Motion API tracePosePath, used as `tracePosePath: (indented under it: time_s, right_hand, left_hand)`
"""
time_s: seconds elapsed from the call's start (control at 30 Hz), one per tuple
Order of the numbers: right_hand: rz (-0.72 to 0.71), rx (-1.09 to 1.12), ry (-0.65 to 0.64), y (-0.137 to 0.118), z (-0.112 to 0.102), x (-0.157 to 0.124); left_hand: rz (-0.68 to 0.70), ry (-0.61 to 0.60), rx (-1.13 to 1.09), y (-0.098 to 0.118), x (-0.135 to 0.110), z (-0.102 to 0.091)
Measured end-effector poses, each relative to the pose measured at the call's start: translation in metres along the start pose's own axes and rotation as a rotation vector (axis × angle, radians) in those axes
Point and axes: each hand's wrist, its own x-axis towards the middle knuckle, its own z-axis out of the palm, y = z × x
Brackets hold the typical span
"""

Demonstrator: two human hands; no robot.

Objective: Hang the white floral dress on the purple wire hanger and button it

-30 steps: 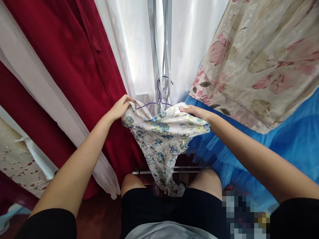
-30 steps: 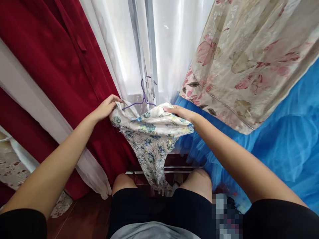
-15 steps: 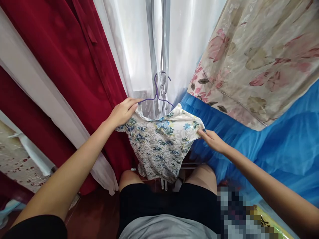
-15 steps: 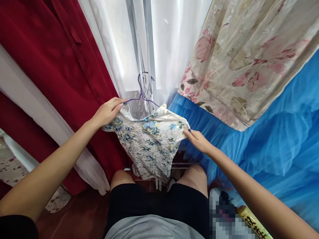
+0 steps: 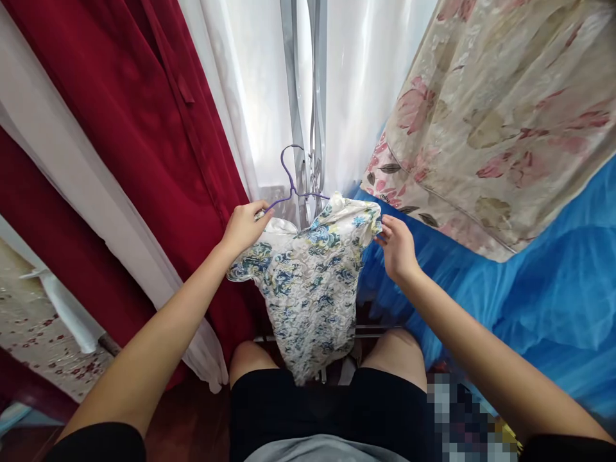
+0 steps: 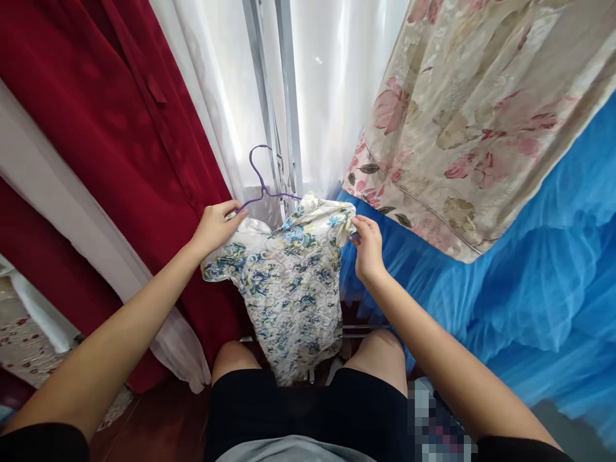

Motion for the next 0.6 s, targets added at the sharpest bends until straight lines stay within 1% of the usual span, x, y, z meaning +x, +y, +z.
tracePosePath:
  time_s: [0.07,0.13,0.23,0.27,0.3,0.33,0.4,0.43,0.47,0.5,0.53,0.6]
  right_hand:
    - [-0.046,0.060,0.028,-0.006,0.004,-0.013]
    - [-0.133,0.076,0.012,-0.013,0.004,-0.029]
    - [-0.307,0.062,-0.111,-0.024,-0.005,-0.054]
    - [-0.372,0.037,-0.183,-0.027,-0.009,-0.061]
    - [-0.439,-0.009,-0.289,-0.030,-0.015,-0.066]
    - [-0.506,-0.086,-0.427,-0.032,-0.021,-0.069]
    - [-0.602,-0.319,-0.719,-0.034,-0.030,-0.072]
    - [-0.624,-0.448,-0.825,-0.033,-0.034,-0.072]
    - [-0.630,-0.563,-0.880,-0.032,-0.035,-0.071]
    - [-0.631,-0.653,-0.889,-0.030,-0.034,-0.070]
    - [-0.640,-0.715,-0.877,-0.028,-0.032,-0.069]
    - [-0.703,-0.790,-0.881,-0.024,-0.024,-0.068]
  left_hand:
    - [-0.021,0.035,0.005,-0.003,-0.001,0.000]
    - [-0.042,0.076,-0.005,-0.006,-0.003,0.002]
    - [-0.070,0.155,-0.091,-0.013,-0.007,0.007]
    - [-0.090,0.204,-0.132,-0.014,-0.008,0.010]
    - [-0.119,0.265,-0.181,-0.015,-0.010,0.012]
    - [-0.152,0.331,-0.239,-0.014,-0.011,0.014]
    - [-0.216,0.444,-0.395,-0.008,-0.013,0.017]
    - [-0.234,0.468,-0.491,-0.003,-0.014,0.017]
    - [-0.242,0.459,-0.589,0.004,-0.014,0.017]
    - [-0.242,0.416,-0.686,0.013,-0.015,0.016]
    - [-0.244,0.348,-0.776,0.024,-0.015,0.015]
    - [-0.266,0.172,-0.922,0.047,-0.016,0.011]
